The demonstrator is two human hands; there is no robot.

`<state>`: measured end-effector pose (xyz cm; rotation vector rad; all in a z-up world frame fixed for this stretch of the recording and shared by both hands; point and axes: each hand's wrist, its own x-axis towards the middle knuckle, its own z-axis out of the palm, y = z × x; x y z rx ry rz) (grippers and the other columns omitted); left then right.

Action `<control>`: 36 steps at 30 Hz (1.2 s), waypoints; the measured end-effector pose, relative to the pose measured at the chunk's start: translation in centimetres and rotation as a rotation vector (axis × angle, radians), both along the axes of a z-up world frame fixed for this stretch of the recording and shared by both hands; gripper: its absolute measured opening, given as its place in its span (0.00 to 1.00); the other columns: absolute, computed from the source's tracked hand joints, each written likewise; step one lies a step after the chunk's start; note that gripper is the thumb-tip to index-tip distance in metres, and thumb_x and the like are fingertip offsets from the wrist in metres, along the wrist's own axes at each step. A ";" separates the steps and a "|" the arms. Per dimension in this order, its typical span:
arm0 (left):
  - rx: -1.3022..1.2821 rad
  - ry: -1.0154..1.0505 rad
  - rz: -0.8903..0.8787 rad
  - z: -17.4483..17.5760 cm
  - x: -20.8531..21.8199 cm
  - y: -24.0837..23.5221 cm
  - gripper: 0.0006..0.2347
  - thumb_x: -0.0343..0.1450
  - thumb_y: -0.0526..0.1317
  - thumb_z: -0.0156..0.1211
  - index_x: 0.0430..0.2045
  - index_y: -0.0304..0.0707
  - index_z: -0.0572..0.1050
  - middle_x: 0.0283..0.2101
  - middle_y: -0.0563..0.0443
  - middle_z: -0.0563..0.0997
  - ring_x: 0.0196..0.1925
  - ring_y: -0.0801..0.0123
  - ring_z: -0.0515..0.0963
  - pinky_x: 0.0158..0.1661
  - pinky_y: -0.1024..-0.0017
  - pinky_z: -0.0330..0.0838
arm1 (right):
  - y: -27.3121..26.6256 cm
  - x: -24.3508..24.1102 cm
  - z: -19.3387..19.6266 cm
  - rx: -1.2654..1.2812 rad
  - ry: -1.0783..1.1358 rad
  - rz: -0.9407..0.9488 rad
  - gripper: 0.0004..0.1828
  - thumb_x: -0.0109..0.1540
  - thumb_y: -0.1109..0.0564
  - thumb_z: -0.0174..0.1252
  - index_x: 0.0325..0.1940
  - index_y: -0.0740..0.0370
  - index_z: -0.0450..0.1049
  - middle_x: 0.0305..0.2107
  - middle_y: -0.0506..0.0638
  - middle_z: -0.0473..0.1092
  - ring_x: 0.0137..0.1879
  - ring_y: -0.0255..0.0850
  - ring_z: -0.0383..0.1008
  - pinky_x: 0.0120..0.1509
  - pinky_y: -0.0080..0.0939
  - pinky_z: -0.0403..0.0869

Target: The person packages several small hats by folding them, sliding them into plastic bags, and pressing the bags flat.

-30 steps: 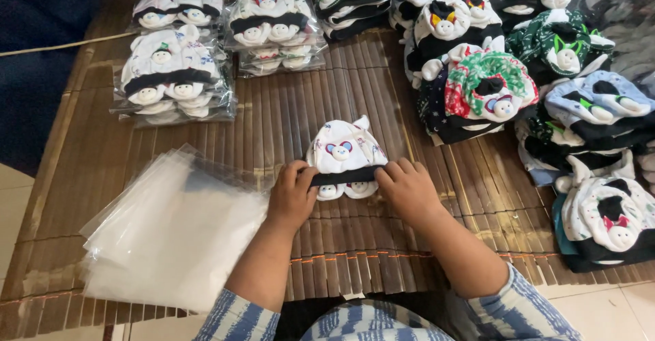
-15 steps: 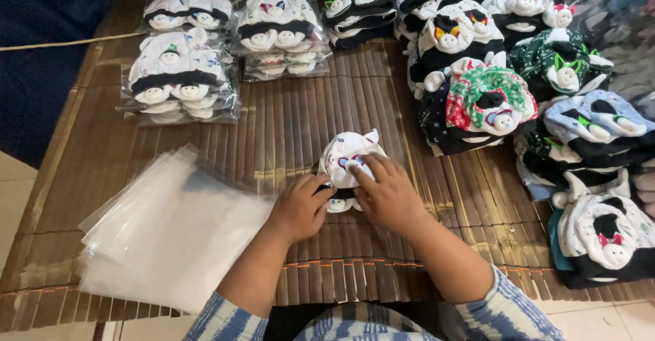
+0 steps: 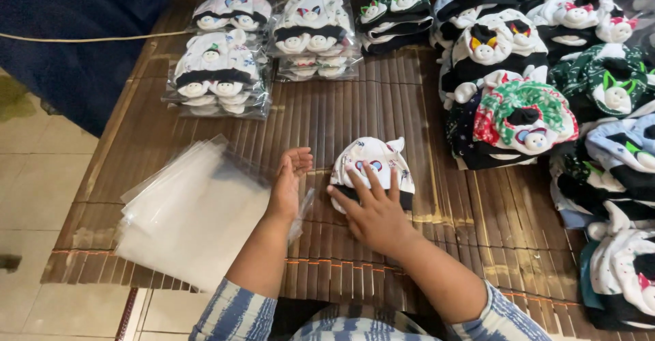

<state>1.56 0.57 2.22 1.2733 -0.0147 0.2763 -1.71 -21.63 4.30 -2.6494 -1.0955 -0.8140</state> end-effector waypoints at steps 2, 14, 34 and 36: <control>-0.069 -0.019 0.000 -0.6 0.2 0.1 0.26 0.78 0.59 0.36 0.55 0.37 0.71 0.46 0.51 0.76 0.49 0.75 0.75 0.55 0.76 0.70 | 1.6 -0.6 0.1 -0.003 0.021 0.065 0.33 0.60 0.46 0.47 0.71 0.35 0.64 0.71 0.50 0.59 0.79 0.58 0.50 0.74 0.81 0.40; -0.142 -0.154 0.131 3.6 -2.8 4.5 0.23 0.77 0.56 0.45 0.50 0.33 0.71 0.39 0.45 0.78 0.44 0.67 0.80 0.51 0.71 0.77 | 5.0 -1.6 -5.7 0.074 0.053 0.341 0.28 0.62 0.50 0.43 0.66 0.52 0.69 0.64 0.49 0.67 0.74 0.49 0.61 0.75 0.83 0.36; 0.993 0.665 -0.291 1.1 9.2 -5.0 0.32 0.76 0.63 0.36 0.56 0.31 0.76 0.58 0.33 0.78 0.64 0.48 0.75 0.62 0.50 0.67 | -4.6 -0.3 -0.6 -0.105 0.481 -0.172 0.36 0.65 0.29 0.47 0.77 0.33 0.55 0.74 0.53 0.49 0.80 0.61 0.43 0.74 0.77 0.49; 0.778 0.769 -0.276 0.3 10.5 -6.4 0.31 0.73 0.63 0.47 0.58 0.33 0.75 0.61 0.37 0.77 0.66 0.51 0.73 0.63 0.51 0.66 | -4.6 -0.4 -1.2 -0.050 0.367 -0.136 0.35 0.65 0.29 0.48 0.76 0.35 0.59 0.72 0.56 0.51 0.78 0.62 0.46 0.73 0.77 0.49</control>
